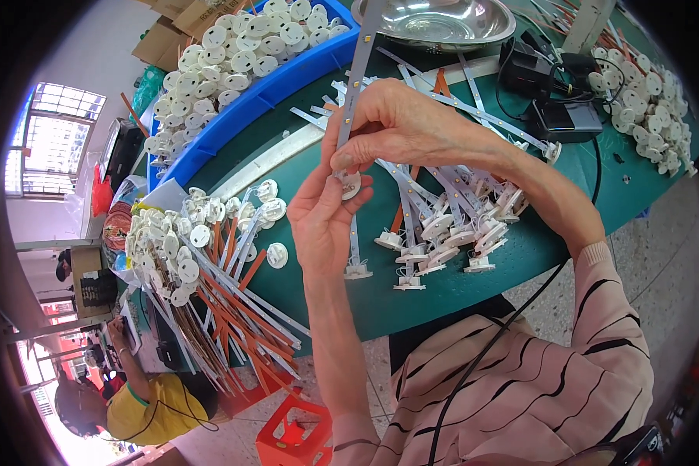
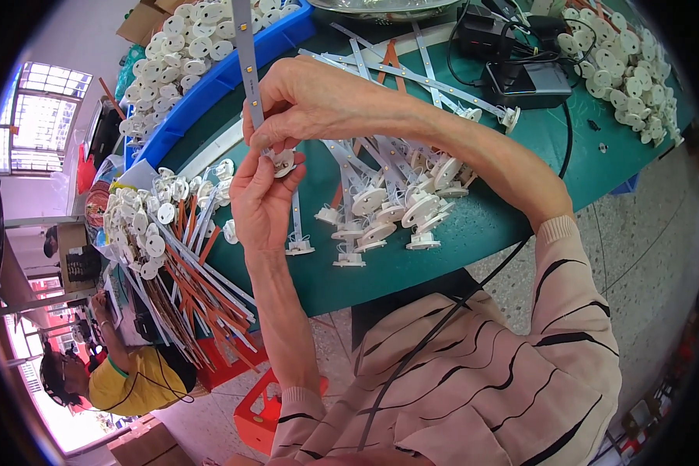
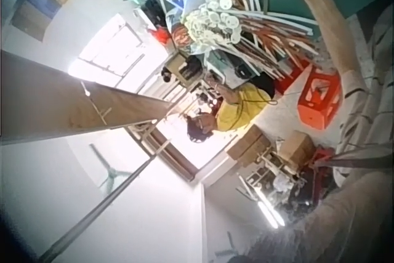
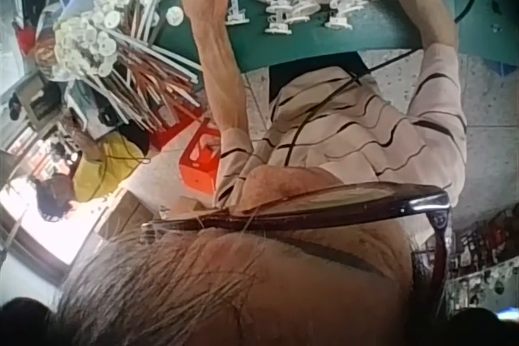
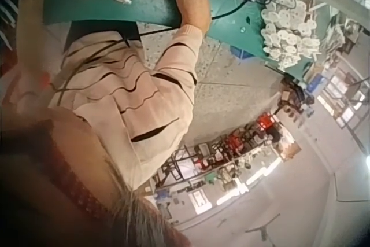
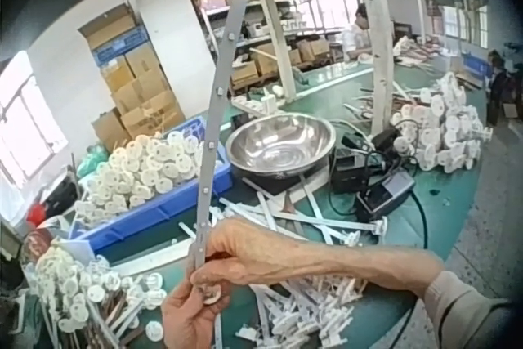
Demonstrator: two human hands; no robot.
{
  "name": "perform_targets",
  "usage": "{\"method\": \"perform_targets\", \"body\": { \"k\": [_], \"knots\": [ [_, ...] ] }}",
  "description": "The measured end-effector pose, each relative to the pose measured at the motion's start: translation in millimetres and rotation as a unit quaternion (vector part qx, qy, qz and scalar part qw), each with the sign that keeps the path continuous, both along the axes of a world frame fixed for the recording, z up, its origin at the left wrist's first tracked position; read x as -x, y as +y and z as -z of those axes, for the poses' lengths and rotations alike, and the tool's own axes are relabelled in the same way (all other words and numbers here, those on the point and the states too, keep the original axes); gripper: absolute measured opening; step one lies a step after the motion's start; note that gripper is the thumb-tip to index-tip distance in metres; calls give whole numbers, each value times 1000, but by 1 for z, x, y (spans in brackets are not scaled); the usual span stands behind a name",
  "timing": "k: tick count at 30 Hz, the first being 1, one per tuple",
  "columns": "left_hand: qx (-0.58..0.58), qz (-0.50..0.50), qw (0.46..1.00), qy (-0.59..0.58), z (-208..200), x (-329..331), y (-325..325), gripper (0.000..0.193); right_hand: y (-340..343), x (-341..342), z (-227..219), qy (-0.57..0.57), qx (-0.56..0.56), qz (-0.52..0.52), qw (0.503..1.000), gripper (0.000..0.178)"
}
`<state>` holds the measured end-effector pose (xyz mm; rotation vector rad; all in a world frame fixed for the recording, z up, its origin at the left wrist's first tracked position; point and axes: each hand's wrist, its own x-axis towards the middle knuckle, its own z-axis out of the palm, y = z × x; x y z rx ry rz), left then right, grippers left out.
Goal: The person assembles LED light strips by attaching plastic mounting components to the PCB strips using an assembly tool.
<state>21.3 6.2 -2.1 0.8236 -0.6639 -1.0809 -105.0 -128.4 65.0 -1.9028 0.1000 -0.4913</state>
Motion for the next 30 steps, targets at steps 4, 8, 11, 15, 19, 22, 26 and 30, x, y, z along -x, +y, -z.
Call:
{"method": "perform_targets", "body": {
  "k": [4,8,11,15,19,22,26,30],
  "knots": [
    [1,18,1000,0,-3,2,-2,33,1,1,-2,12,-3,5,1000,15],
    [-4,14,1000,6,-5,6,-3,32,-1,4,-4,15,13,11,1000,17],
    [-11,4,1000,-3,-5,8,-3,31,-7,1,1,43,-17,8,999,17],
    [-19,0,1000,-11,-6,7,-1,30,-11,-2,1,68,-59,-2,996,17],
    [-21,-5,1000,0,-6,7,-3,28,-6,-4,-1,64,-62,3,996,18],
    [-17,-15,1000,12,-4,8,-4,26,-1,-6,-2,62,-81,8,995,19],
    [-16,-20,1000,13,-5,10,-5,25,6,-6,-4,69,-90,40,993,19],
    [0,-3,1000,24,-5,7,-2,25,11,-7,-5,60,-89,44,993,19]
  ]
}}
